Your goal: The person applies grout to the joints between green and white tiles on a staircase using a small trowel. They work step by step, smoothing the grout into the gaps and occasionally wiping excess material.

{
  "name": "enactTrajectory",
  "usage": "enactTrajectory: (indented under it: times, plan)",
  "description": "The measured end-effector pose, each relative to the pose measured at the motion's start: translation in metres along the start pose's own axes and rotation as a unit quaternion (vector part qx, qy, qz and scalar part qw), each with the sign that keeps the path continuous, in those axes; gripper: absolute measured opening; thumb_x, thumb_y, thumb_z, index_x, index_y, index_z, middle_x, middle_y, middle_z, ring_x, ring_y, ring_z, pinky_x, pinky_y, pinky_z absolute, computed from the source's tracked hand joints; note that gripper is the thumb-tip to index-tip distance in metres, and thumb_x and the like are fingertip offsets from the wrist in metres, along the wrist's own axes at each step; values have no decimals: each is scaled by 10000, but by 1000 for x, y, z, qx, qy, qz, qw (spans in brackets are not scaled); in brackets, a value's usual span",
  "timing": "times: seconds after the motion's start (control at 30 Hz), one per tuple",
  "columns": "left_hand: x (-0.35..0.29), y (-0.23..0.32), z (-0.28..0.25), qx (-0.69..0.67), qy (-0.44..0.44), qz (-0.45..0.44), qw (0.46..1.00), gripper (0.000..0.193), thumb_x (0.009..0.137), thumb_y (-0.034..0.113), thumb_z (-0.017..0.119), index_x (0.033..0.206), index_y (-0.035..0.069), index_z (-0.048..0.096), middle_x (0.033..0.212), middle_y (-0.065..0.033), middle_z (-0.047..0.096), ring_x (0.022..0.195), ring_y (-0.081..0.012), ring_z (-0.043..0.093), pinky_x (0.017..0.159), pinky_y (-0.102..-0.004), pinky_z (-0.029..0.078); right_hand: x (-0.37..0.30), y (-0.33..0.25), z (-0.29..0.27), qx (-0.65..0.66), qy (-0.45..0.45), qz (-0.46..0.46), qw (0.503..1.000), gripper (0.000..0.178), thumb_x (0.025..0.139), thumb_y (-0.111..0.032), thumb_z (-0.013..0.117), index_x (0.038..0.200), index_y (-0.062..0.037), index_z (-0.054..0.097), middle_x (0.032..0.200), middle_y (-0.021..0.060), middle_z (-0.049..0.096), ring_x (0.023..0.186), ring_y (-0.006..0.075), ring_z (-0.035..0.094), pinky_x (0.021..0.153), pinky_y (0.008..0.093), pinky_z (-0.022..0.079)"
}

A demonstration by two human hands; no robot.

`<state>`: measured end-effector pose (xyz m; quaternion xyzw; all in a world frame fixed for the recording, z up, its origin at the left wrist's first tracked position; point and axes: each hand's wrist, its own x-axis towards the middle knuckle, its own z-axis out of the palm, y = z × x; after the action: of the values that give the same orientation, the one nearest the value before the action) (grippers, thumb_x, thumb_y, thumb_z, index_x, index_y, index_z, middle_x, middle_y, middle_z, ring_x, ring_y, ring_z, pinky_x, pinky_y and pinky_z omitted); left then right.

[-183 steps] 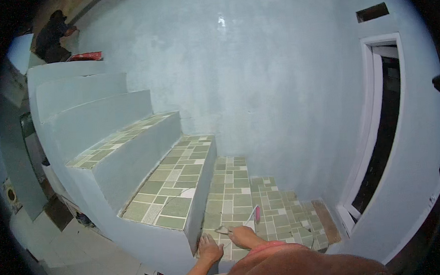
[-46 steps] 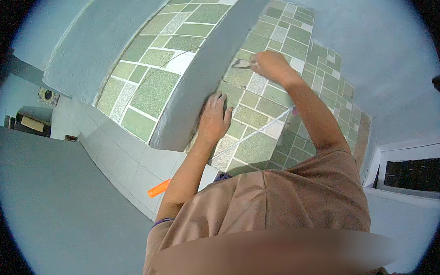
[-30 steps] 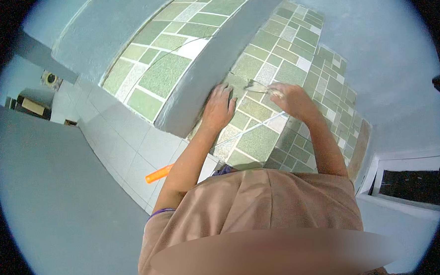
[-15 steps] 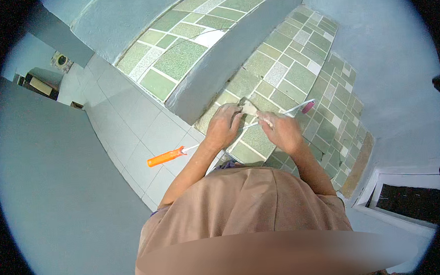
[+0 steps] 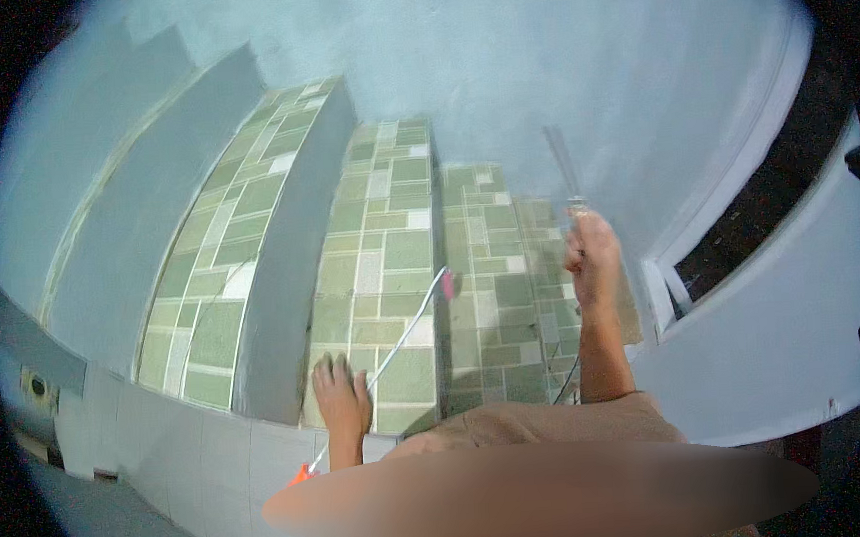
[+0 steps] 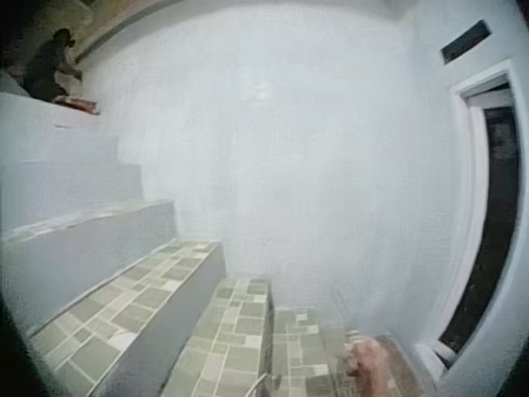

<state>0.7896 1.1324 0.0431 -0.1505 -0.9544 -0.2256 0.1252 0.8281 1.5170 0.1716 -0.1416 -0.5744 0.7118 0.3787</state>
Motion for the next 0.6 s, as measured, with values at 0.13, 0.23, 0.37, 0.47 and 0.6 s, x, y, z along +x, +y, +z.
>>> enactTrajectory:
  times: [0.13, 0.23, 0.37, 0.47, 0.6]
  plan:
    - [-4, 1, -1, 20, 13, 14, 1000, 475, 871, 202, 586, 1269, -36, 482, 1338, -284, 425, 1267, -448, 360, 1098, -522, 256, -8, -59, -48, 133, 119, -168, 970, 287, 978, -342, 521, 1014, -59, 551, 637, -56, 355, 463, 29, 277, 414, 200, 221]
    - [-4, 0, -1, 11, 27, 32, 999, 483, 871, 221, 578, 1267, -40, 486, 1324, -293, 438, 1262, -455, 366, 1102, -524, 251, -23, -101, -65, 149, 150, -302, 929, 316, 987, -373, 498, 1035, -62, 527, 631, -57, 332, 455, 30, 248, 406, 205, 203]
    - [-5, -3, 2, 0, 35, 25, 999, 479, 873, 232, 579, 1256, -45, 499, 1327, -293, 441, 1264, -456, 365, 1104, -524, 247, -32, -146, -65, 130, 132, -475, 860, 361, 1001, -403, 463, 1069, -51, 510, 632, -54, 317, 465, 34, 228, 416, 198, 197]
    - [-6, -6, 4, 2, 27, 24, 999, 471, 881, 243, 573, 1248, -45, 506, 1327, -287, 443, 1267, -450, 364, 1107, -522, 244, -37, -171, -60, 126, 184, -484, 846, 401, 983, -459, 467, 1056, -68, 513, 604, -58, 295, 451, 28, 230, 420, 202, 203]
    - [-5, -7, 5, 3, 26, 21, 999, 457, 890, 248, 567, 1240, -42, 515, 1329, -282, 444, 1273, -442, 362, 1109, -519, 242, -39, -191, -60, 134, 176, -508, 832, 413, 985, -465, 460, 1069, -65, 519, 606, -64, 291, 457, 27, 230, 419, 201, 204]
